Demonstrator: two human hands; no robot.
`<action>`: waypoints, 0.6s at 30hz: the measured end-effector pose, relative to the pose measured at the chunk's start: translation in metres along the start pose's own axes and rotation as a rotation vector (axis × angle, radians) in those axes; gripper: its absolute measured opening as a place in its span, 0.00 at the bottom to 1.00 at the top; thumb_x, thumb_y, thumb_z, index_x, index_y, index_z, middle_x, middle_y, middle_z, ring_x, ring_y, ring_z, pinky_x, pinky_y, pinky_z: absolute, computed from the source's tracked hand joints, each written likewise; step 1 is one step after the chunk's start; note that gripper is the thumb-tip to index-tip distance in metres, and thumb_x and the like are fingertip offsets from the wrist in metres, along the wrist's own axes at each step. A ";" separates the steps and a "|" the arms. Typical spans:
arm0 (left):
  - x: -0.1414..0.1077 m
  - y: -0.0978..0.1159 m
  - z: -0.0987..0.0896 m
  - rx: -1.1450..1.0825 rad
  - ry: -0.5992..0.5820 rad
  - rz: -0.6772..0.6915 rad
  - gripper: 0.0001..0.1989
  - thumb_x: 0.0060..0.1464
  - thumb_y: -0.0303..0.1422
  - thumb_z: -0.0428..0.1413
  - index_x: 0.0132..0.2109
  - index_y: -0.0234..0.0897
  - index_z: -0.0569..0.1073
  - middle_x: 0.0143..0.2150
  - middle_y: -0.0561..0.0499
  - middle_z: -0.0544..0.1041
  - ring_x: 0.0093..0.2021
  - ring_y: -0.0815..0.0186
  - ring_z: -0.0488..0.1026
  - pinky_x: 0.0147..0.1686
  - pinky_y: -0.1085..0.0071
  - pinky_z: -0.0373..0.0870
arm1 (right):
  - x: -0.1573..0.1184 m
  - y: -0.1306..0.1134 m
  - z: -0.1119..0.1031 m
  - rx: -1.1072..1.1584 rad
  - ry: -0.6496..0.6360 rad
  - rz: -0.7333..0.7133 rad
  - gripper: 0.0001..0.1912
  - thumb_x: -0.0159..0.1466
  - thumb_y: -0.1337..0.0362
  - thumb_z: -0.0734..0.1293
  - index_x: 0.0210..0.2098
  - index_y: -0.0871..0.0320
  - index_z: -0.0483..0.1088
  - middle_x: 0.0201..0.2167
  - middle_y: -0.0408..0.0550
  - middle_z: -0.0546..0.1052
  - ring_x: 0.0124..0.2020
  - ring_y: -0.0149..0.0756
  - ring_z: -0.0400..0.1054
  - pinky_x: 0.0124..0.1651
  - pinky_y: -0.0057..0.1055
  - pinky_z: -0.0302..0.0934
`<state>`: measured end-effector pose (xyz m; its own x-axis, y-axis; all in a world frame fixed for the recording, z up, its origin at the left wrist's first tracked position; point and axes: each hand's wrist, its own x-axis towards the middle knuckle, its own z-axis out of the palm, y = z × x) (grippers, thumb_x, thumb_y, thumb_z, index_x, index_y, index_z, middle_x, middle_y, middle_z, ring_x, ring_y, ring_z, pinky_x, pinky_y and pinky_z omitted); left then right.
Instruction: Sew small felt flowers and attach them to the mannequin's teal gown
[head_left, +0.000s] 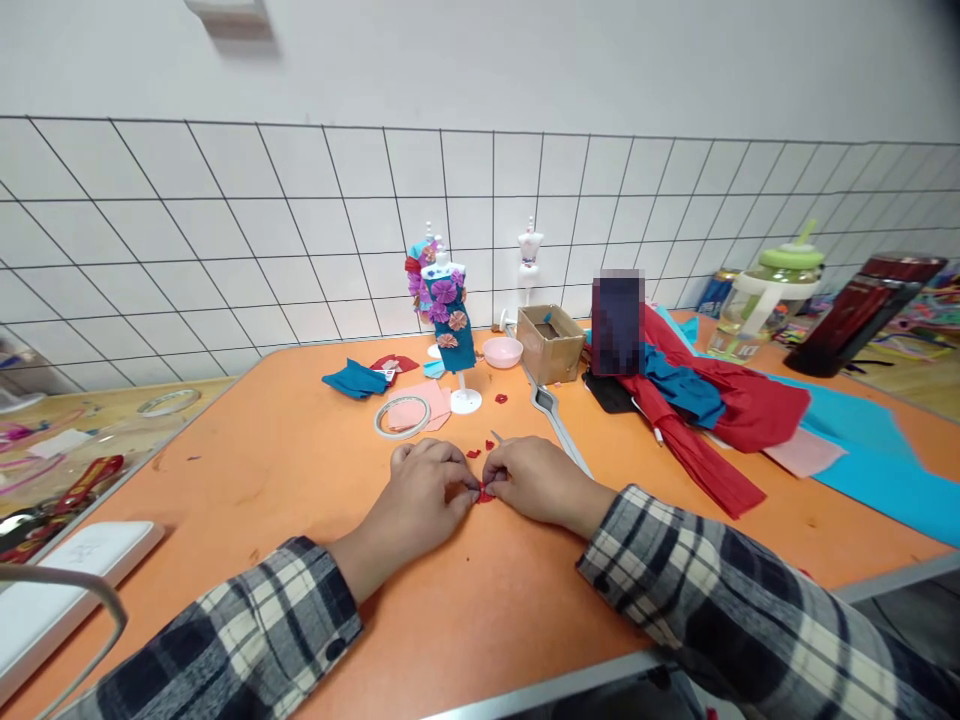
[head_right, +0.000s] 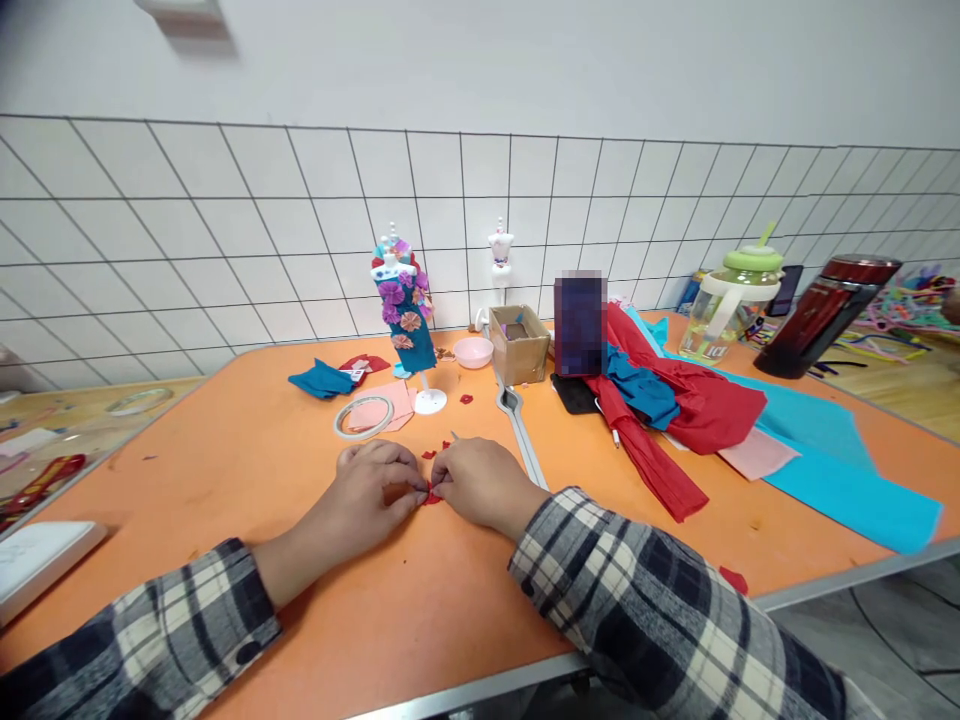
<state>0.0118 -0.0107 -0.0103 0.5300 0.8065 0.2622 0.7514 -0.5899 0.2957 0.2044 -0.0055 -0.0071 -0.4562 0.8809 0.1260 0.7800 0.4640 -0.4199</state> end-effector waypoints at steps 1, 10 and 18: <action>0.000 0.000 -0.001 0.006 0.007 0.004 0.06 0.53 0.32 0.56 0.32 0.45 0.78 0.40 0.53 0.76 0.46 0.59 0.69 0.43 0.59 0.54 | 0.000 0.000 0.000 -0.027 -0.002 -0.004 0.07 0.59 0.65 0.66 0.33 0.53 0.77 0.31 0.43 0.79 0.34 0.34 0.68 0.31 0.28 0.48; 0.003 0.004 -0.002 -0.041 0.019 -0.023 0.05 0.53 0.36 0.57 0.35 0.45 0.79 0.41 0.51 0.77 0.45 0.58 0.69 0.45 0.57 0.53 | -0.003 -0.006 -0.002 -0.184 -0.021 -0.046 0.09 0.61 0.62 0.63 0.33 0.53 0.76 0.30 0.45 0.78 0.31 0.35 0.68 0.27 0.29 0.43; 0.004 0.002 -0.001 0.014 -0.013 0.038 0.07 0.52 0.29 0.56 0.32 0.43 0.78 0.36 0.52 0.77 0.43 0.59 0.68 0.47 0.54 0.49 | -0.004 -0.007 -0.003 -0.191 -0.033 -0.051 0.08 0.61 0.62 0.63 0.31 0.53 0.74 0.30 0.45 0.78 0.32 0.36 0.68 0.28 0.30 0.44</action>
<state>0.0157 -0.0086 -0.0080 0.5631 0.7841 0.2610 0.7360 -0.6195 0.2731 0.2023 -0.0114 -0.0020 -0.5084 0.8539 0.1116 0.8214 0.5197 -0.2349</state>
